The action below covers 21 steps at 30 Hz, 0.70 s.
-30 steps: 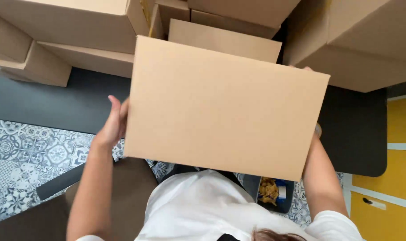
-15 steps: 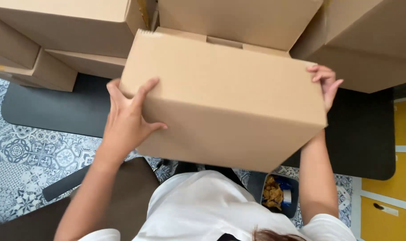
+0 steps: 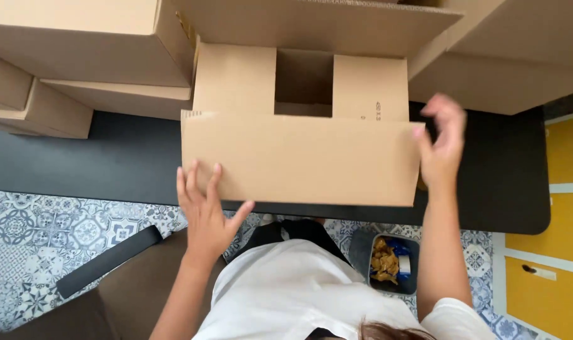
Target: The person folds cardboard boxes by hand on a table. They apply packing tape to the boxes using a dispenser and cut the tape with scissors.
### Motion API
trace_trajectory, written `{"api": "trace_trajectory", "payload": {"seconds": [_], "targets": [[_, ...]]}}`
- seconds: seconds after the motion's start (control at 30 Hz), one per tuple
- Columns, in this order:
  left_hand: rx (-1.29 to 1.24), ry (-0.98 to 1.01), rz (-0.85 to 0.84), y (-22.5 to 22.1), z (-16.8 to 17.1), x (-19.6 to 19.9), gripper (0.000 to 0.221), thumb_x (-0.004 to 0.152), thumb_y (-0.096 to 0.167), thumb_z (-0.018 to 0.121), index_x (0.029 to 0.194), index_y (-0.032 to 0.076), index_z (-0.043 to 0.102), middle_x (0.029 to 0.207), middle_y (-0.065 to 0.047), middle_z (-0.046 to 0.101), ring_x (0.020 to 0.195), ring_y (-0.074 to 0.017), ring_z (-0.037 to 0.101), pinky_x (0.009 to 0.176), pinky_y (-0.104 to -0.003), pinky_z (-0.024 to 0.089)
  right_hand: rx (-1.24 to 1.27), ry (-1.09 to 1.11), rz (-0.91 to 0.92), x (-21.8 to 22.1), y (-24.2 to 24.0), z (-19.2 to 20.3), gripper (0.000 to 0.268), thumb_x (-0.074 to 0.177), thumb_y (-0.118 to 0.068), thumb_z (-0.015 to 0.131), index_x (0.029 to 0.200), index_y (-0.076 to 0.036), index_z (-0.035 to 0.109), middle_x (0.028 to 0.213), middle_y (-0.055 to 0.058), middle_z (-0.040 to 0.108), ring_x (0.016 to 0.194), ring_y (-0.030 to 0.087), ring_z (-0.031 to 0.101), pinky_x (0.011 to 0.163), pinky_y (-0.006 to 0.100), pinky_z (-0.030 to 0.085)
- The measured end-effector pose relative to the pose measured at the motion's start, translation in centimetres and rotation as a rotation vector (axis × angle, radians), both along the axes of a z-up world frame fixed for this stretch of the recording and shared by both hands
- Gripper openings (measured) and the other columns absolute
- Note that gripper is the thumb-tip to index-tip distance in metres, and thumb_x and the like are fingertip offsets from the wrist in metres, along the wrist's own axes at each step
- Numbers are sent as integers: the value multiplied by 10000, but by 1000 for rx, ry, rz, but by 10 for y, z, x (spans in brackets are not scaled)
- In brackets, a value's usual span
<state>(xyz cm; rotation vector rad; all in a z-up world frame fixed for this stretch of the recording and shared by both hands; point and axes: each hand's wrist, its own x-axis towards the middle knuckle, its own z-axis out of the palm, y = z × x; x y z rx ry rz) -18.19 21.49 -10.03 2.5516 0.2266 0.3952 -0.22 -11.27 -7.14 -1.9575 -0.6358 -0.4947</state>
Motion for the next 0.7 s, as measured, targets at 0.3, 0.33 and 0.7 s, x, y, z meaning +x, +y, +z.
{"api": "trace_trajectory", "payload": {"seconds": [0.3, 0.33, 0.7], "targets": [[305, -222, -154, -15, -6, 57, 399, 869, 326, 527, 1175, 73, 565, 1303, -192, 450, 1225, -372, 392, 1012, -460, 311, -711, -152, -99, 95, 86, 69, 471, 975, -223, 565, 1322, 20, 358, 1340, 239, 398, 1206, 427, 314, 915, 578, 154], [303, -225, -156, -15, -6, 55, 399, 869, 326, 527, 1175, 73, 565, 1303, -192, 450, 1225, -372, 392, 1012, -460, 311, -713, -153, -101, 89, 94, 66, 471, 975, -223, 565, 1322, 20, 358, 1340, 239, 398, 1206, 427, 314, 915, 578, 154], [12, 77, -161, -19, -13, 72, 671, 847, 316, 586, 1398, 175, 232, 1381, -165, 140, 1303, -394, 82, 1080, -537, 91, -748, 287, 122, -21, 108, -22, 498, 868, -366, 535, 1341, -248, 433, 1323, 158, 370, 1310, 366, 262, 1039, 585, 114]]}}
